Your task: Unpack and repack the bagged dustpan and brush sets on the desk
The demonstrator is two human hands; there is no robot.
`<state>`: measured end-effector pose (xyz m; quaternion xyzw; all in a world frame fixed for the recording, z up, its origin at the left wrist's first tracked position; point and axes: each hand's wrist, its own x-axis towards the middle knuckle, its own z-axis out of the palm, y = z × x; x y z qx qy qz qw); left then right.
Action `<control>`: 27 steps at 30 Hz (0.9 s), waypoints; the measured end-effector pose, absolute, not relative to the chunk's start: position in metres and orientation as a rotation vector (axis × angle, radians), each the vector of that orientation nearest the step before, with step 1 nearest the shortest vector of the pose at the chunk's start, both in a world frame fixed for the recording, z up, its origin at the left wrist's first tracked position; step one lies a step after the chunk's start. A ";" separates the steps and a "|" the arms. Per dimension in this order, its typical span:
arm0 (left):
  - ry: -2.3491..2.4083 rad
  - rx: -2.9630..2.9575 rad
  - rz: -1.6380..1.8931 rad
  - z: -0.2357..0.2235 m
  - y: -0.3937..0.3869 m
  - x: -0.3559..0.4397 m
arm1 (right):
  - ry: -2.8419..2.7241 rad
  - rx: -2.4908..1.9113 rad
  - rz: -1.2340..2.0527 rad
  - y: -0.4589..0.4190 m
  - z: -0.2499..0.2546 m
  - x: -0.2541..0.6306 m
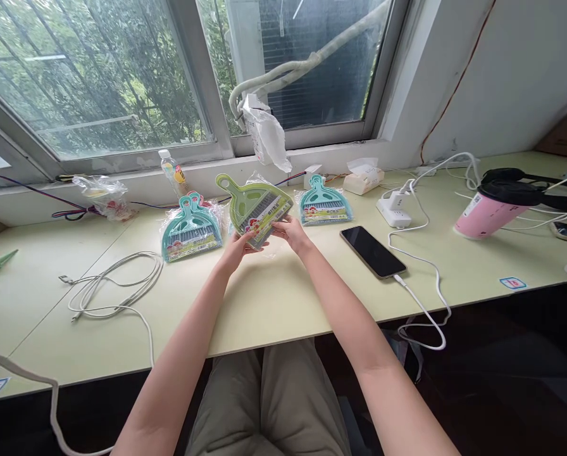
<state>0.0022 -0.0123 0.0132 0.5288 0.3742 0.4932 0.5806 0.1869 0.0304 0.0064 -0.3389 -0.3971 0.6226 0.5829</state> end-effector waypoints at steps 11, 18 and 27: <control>0.913 1.227 1.193 0.012 -0.011 0.003 | -0.850 -0.798 1.433 0.025 0.008 0.175; 0.888 1.211 1.201 0.011 -0.010 0.004 | -0.862 -0.796 1.437 0.026 0.006 0.176; 0.881 1.247 1.204 0.008 -0.009 0.002 | -0.856 -0.815 1.426 0.025 0.006 0.174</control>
